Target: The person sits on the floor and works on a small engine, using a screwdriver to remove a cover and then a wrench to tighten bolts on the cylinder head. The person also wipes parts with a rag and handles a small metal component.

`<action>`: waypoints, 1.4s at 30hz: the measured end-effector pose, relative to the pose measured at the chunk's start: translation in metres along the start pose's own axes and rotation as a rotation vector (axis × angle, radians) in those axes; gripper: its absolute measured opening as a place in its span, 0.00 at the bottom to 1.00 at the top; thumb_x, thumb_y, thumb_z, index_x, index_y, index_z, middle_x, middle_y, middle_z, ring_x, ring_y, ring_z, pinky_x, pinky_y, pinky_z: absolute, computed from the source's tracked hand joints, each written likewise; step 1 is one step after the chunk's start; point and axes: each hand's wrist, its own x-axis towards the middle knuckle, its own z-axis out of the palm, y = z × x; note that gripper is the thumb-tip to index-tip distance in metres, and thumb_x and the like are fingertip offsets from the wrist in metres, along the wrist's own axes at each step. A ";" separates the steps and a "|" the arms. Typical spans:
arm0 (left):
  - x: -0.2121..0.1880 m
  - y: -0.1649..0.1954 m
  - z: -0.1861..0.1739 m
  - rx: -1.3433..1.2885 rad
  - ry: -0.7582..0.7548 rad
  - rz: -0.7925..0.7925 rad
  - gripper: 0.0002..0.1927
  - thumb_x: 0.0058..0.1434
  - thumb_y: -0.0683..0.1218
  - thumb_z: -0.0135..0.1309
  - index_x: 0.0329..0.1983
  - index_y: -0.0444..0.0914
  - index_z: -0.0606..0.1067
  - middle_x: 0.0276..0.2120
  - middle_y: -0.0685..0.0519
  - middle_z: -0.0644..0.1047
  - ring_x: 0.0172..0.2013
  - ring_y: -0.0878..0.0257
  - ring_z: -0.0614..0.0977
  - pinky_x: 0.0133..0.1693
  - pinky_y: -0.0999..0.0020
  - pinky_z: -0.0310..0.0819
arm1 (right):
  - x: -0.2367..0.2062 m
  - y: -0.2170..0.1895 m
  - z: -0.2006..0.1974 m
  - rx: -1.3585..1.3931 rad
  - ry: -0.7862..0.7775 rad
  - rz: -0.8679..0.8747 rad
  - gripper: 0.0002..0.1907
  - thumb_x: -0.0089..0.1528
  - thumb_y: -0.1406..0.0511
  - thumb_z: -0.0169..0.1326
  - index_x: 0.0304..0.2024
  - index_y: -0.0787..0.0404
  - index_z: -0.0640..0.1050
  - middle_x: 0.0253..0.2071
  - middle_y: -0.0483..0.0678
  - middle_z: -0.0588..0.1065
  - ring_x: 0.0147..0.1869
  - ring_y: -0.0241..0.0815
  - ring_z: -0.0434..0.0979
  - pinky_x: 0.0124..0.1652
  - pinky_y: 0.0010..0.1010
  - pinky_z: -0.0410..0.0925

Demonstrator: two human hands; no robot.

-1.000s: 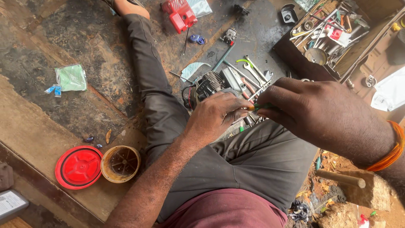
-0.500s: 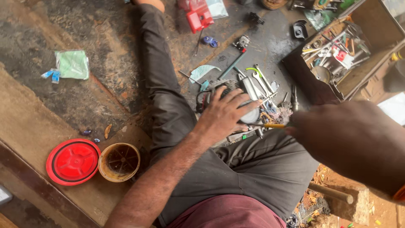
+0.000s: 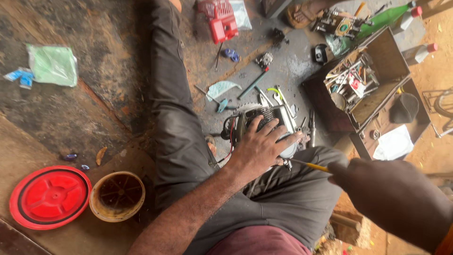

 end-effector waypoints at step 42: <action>-0.067 0.076 -0.020 -1.057 0.321 -0.562 0.22 0.70 0.56 0.51 0.57 0.36 0.73 0.51 0.49 0.78 0.54 0.59 0.79 0.57 0.63 0.72 | 0.026 -0.061 0.138 2.066 -0.031 -0.133 0.27 0.61 0.59 0.59 0.64 0.54 0.76 0.28 0.46 0.74 0.29 0.35 0.73 0.29 0.28 0.68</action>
